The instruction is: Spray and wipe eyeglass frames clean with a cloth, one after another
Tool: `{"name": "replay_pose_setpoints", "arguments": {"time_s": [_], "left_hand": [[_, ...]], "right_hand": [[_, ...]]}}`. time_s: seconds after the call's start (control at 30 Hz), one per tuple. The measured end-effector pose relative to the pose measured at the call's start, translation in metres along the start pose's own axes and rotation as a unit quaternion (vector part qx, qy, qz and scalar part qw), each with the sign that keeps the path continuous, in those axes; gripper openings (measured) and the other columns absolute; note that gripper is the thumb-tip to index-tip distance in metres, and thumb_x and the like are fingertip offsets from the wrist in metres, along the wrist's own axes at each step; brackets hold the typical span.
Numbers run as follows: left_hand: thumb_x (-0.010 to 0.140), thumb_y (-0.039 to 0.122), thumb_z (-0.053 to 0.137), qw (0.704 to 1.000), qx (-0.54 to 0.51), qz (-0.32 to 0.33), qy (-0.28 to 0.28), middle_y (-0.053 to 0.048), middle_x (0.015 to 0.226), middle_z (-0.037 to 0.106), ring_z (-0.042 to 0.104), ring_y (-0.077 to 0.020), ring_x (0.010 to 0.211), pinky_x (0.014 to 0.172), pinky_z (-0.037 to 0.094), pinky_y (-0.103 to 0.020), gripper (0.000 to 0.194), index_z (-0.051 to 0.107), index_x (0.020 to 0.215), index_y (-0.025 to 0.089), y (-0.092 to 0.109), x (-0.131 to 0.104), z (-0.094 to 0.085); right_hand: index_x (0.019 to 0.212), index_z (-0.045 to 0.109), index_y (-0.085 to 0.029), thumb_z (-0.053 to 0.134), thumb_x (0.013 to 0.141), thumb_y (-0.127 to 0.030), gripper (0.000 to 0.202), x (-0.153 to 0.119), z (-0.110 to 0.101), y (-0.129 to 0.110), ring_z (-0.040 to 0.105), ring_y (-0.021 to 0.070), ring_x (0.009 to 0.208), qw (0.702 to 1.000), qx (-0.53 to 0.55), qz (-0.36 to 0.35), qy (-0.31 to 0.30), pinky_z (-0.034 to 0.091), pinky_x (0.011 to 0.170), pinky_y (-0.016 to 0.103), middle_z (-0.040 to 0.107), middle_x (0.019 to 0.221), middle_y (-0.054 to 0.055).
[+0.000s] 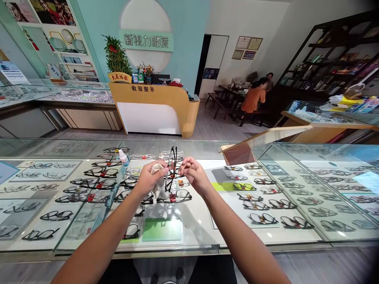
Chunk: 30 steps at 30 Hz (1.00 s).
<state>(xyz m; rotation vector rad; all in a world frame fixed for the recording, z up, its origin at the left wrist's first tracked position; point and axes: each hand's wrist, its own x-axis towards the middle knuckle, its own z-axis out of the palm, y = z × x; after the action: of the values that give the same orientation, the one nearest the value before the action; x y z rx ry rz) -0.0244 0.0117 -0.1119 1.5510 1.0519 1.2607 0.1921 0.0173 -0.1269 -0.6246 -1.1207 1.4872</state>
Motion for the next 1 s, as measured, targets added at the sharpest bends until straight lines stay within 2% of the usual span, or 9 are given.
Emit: {"name": "replay_pose_setpoints", "arguments": {"time_s": [0.2,0.4,0.67,0.83,1.0], "left_hand": [[0.081,0.053,0.084,1.0,-0.021,-0.001,-0.003,-0.004,0.082,0.071,0.058,-0.0178,0.075,0.072,0.046,-0.03,0.036,0.075,0.081,0.019,-0.006,-0.001,0.001],[0.08,0.054,0.087,0.999,-0.035,-0.003,-0.008,-0.004,0.083,0.072,0.059,-0.0175,0.075,0.07,0.046,-0.029,0.037,0.078,0.083,0.018,-0.009,-0.002,0.005],[0.082,0.052,0.088,0.999,-0.036,-0.004,-0.012,-0.005,0.087,0.075,0.062,-0.0179,0.078,0.075,0.047,-0.03,0.035,0.08,0.086,0.018,-0.01,-0.001,0.005],[0.082,0.05,0.087,1.0,-0.027,-0.003,-0.015,-0.007,0.094,0.078,0.068,-0.0213,0.087,0.084,0.051,-0.033,0.033,0.082,0.088,0.018,-0.012,-0.001,0.005],[0.085,0.054,0.084,1.0,-0.011,-0.002,-0.018,-0.009,0.096,0.079,0.069,-0.0235,0.089,0.084,0.051,-0.035,0.036,0.083,0.09,0.018,-0.014,-0.001,0.005]], "right_hand": [[0.095,0.066,-0.027,0.082,0.075,-0.023,0.026,-0.002,0.002,0.001,0.066,0.0176,0.073,1.0,-0.005,0.006,0.0,0.054,0.08,0.034,0.068,0.074,-0.005],[0.094,0.064,-0.027,0.092,0.078,-0.034,0.034,-0.002,0.002,0.001,0.064,0.0164,0.074,0.999,-0.034,0.001,0.006,0.05,0.076,0.031,0.068,0.077,-0.005],[0.097,0.065,-0.026,0.098,0.078,-0.045,0.042,-0.005,0.004,0.001,0.062,0.0171,0.08,0.995,-0.093,-0.022,-0.007,0.049,0.076,0.031,0.071,0.087,-0.002],[0.096,0.066,-0.026,0.097,0.079,-0.046,0.041,-0.005,0.004,0.004,0.063,0.0172,0.083,0.991,-0.125,-0.036,-0.015,0.049,0.079,0.032,0.069,0.091,-0.001],[0.1,0.066,-0.026,0.094,0.083,-0.046,0.038,-0.005,0.003,0.003,0.064,0.0179,0.085,0.986,-0.156,-0.05,-0.013,0.051,0.081,0.033,0.069,0.092,0.0]]}}
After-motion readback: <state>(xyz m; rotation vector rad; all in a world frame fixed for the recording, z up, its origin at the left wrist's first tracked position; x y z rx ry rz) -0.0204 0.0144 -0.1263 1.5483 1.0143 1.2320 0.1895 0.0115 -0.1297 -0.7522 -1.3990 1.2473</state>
